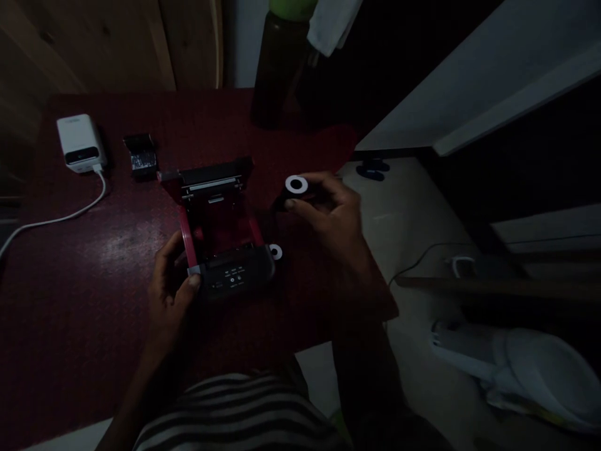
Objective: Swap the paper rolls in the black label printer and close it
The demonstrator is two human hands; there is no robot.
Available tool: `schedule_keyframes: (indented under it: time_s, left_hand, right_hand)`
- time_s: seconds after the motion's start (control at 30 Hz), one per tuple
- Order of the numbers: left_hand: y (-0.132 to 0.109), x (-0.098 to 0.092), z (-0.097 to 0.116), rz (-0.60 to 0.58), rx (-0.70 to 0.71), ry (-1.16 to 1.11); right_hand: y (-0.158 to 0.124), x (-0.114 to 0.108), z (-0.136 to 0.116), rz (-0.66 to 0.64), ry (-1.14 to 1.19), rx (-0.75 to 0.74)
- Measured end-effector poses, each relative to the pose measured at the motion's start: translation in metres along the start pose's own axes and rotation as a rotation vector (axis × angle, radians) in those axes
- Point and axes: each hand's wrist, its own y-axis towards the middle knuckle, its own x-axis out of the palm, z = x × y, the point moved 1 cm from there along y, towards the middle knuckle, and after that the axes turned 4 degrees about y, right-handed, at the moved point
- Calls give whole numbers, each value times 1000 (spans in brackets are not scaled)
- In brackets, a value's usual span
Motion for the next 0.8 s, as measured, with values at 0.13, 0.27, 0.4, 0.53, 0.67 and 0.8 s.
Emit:
schedule_keyframes:
  time_s: [0.13,0.27,0.4,0.53,0.67,0.8]
  left_hand:
    - [2,-1,-2,-15,1,23]
    - [4,1,3,32,46,61]
    - [2,3,4,34,29,36]
    - [0,2,5,21,0,32]
    - [2,2,9,21,6,50]
    - [3,4,12,10,2,17]
  right_hand:
    - [9,25,54,-44,55,138]
    - [7,43,69,-103,28,159]
    - [6,46,69,-136,-10,158]
    - [-5,32,66,-142,-47,178]
    - [-40,-1,49,-154,-89,218]
    - [-78,-12,34,-233,-84,264]
